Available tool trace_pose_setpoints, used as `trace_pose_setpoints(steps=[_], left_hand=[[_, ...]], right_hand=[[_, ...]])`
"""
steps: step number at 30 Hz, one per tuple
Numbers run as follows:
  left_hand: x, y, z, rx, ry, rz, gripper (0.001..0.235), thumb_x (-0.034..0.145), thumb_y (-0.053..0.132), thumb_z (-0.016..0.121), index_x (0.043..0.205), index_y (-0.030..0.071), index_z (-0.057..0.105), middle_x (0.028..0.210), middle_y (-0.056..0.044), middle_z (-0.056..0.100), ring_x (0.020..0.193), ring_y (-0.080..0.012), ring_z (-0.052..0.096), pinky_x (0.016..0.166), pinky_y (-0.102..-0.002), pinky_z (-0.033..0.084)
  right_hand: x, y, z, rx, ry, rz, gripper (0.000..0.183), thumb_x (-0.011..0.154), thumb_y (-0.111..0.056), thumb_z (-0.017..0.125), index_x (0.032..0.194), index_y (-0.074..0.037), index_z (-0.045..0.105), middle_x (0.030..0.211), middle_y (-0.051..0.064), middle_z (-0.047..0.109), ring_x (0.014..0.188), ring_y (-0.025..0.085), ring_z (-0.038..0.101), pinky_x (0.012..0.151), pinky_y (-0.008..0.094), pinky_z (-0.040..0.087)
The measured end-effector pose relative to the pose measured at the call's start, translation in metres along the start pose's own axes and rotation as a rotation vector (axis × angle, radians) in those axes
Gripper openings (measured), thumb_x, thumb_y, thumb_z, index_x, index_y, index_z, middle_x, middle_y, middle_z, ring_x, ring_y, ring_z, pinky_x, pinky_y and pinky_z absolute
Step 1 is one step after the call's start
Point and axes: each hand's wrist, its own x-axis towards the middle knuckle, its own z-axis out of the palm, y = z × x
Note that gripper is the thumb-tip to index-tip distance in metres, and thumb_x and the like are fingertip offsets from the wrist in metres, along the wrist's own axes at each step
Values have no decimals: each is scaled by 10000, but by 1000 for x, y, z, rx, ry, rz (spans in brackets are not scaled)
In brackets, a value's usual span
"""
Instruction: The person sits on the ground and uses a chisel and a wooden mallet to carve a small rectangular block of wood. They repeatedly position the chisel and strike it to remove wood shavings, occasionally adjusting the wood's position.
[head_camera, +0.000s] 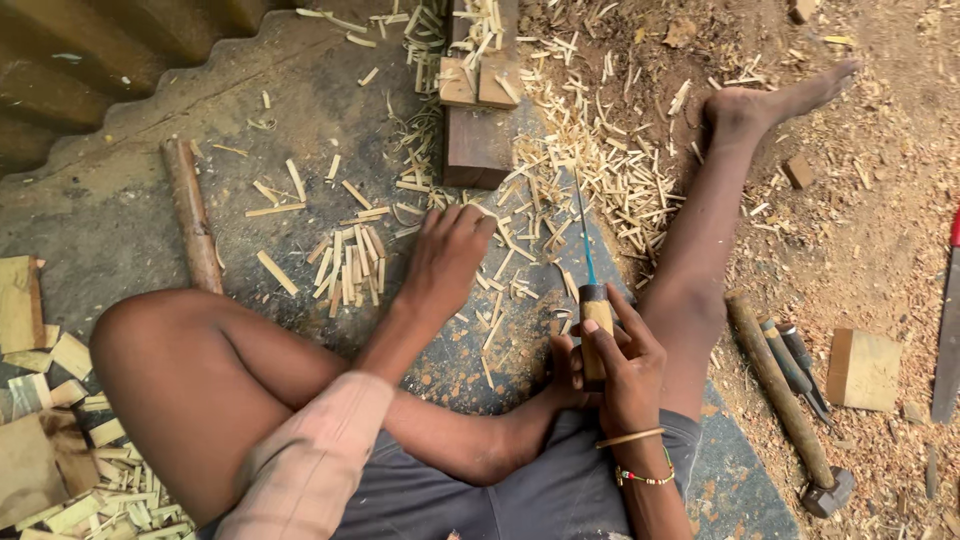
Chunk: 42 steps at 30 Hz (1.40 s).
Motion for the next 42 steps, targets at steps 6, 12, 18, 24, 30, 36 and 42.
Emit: trace_pose_setpoints(steps=[6,12,18,24,30,36,42], left_hand=[[34,13,26,121,-56,8,250,761,-12,764,1008,4,728,1055,-161,698,1059,-292,634,1003,-458,471],[-4,-13,-9,67,-73,-66,256,733,-63,736,980,6,734,1020,-171,708,1017,-318,668,944,-448,470],[-50,-57,-86,-66,-43,-429,120,849,52,711,944,27,781,952,-202,714,898,-391,681,838,-487,505],[-34,-66,-90,-416,192,-389,201,900,44,679,1051,47,810,988,-174,758,857,-329,731,827,-419,565],[-10,-51,-85,-871,165,-464,201,910,112,699,1091,36,743,1013,-106,790,860,-173,787,757,-310,618],[-4,-44,-85,-852,234,-291,182,926,102,732,1085,22,768,998,-86,763,903,-160,733,782,-288,572],[-8,-36,-71,-1103,181,-340,284,902,99,706,1179,44,746,1008,-77,752,886,-135,701,822,-290,592]], right_hand=[[3,2,-12,54,71,39,636,899,-104,682,1510,-45,511,855,113,689,547,163,618,424,287,475],[6,3,-16,-5,62,34,626,909,-108,685,1513,-53,533,840,120,684,552,156,604,437,287,481],[1,0,-7,26,19,24,635,904,-95,671,1516,-51,508,879,116,699,596,155,635,443,286,492],[0,6,-2,-7,-4,6,651,895,-92,673,1520,-49,494,872,134,703,577,155,625,429,293,480],[0,5,-2,-11,-14,2,655,880,-98,690,1511,-46,519,816,147,683,513,163,588,414,297,463],[-2,-7,3,-9,-6,-4,639,873,-91,666,1494,-52,520,828,140,692,531,166,610,400,307,478],[-12,-18,6,157,-128,-37,712,862,-99,644,1545,-69,445,819,156,703,528,166,621,401,292,496]])
